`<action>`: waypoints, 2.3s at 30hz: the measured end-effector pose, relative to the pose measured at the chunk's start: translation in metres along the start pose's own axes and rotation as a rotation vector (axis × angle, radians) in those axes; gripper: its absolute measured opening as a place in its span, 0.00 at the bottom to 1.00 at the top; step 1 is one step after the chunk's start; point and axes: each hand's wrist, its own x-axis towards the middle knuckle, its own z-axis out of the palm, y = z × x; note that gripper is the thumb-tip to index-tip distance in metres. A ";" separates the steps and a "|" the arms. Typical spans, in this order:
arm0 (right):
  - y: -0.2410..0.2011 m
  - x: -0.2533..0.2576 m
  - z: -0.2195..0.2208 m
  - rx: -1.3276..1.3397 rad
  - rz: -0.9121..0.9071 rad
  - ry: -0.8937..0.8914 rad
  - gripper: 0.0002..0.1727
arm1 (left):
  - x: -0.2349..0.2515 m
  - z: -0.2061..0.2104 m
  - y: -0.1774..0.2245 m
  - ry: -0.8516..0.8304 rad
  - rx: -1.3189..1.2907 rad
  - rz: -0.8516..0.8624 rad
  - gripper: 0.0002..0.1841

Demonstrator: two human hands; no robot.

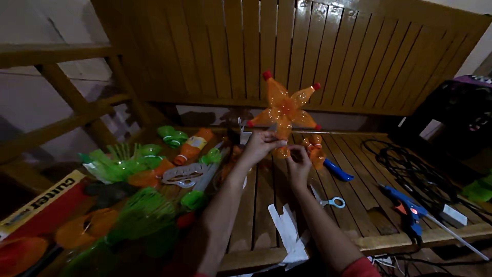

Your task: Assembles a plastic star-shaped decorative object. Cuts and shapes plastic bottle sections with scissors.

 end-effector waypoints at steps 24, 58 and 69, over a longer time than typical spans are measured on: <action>-0.003 -0.022 -0.015 -0.206 0.189 -0.122 0.11 | -0.021 0.003 -0.031 0.097 -0.002 0.014 0.07; -0.026 -0.010 -0.011 0.706 0.920 -0.135 0.19 | -0.022 0.004 -0.042 -0.058 -0.032 0.016 0.03; -0.015 -0.012 -0.013 0.375 0.837 -0.140 0.19 | -0.015 -0.001 -0.052 0.065 -0.098 0.097 0.06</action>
